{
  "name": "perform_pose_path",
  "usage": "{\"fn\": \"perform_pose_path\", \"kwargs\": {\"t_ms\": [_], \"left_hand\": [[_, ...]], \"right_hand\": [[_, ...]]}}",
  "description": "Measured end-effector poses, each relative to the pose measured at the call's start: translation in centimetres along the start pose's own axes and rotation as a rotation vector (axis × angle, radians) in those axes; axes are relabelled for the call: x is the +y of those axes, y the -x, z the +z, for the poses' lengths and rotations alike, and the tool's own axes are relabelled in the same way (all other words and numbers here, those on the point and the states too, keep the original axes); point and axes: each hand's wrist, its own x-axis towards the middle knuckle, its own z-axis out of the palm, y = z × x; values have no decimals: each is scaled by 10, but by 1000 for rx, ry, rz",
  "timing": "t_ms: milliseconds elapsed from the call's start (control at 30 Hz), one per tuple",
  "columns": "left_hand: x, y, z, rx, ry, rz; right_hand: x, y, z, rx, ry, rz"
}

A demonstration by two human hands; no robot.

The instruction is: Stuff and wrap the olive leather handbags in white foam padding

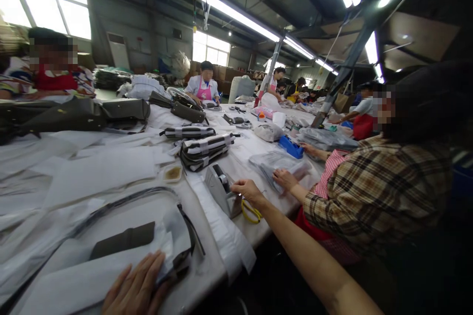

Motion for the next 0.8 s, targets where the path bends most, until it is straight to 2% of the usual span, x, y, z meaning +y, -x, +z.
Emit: {"fn": "perform_pose_path", "kwargs": {"t_ms": [200, 467, 567, 667, 733, 800], "left_hand": [[11, -10, -13, -57, -6, -71], [19, -12, -19, -151, 53, -181], [23, -13, -22, -151, 82, -224], [28, -15, -26, -184, 112, -272], [29, -16, -27, -217, 136, -305], [30, -16, -27, -239, 158, -335]], "right_hand": [[-5, 30, -13, 91, -46, -29], [44, 51, -17, 103, 71, 110], [45, 59, -17, 57, 118, 123], [19, 66, -8, -145, 159, 42], [-10, 67, 9, -377, 231, -78], [-42, 65, 36, -615, 312, -183]]}}
